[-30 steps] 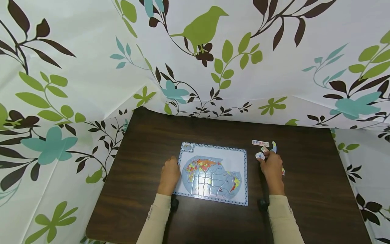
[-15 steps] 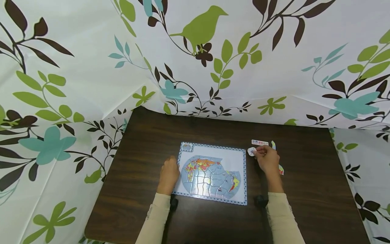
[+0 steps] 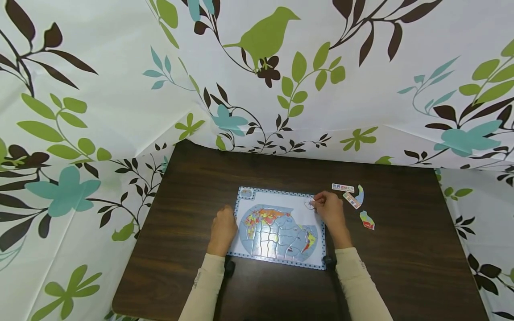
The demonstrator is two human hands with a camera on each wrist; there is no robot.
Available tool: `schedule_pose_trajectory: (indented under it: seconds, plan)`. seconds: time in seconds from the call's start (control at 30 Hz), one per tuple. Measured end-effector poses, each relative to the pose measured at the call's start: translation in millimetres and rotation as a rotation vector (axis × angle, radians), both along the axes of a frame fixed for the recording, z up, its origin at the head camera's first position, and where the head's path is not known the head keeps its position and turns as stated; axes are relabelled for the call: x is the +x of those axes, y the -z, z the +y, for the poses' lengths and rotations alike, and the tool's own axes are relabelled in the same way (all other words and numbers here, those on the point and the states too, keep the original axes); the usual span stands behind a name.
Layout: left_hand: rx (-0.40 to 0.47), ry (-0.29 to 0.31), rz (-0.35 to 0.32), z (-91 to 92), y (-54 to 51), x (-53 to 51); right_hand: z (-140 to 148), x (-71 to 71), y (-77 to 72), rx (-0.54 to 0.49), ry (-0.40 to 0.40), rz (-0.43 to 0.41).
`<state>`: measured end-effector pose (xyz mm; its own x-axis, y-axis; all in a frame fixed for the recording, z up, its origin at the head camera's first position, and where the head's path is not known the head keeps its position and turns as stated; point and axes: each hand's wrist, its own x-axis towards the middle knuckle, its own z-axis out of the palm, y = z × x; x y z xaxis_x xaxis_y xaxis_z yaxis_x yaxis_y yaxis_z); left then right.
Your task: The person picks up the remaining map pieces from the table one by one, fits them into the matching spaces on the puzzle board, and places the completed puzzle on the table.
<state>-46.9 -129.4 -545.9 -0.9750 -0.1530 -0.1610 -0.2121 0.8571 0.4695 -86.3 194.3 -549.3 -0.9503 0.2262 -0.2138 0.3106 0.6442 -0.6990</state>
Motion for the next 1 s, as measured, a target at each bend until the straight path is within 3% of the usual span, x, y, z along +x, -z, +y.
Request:
schedule_pose_trajectory:
  seconds: [0.33,0.67,0.83,1.0]
  plan:
    - [-0.010,-0.003,-0.027,0.6,-2.8,0.1,-6,0.3,0.3,0.100,-0.017,0.025]
    - [-0.006,-0.005,-0.052,2.8,-3.3,-0.4,-4,2.6,3.1,0.110,0.004,0.030]
    - [0.000,-0.016,-0.073,2.7,-3.4,-0.5,7,3.1,2.8,0.086,0.055,0.051]
    - [0.007,-0.025,-0.080,3.1,-3.2,-0.8,31,0.6,-1.3,0.128,0.100,0.088]
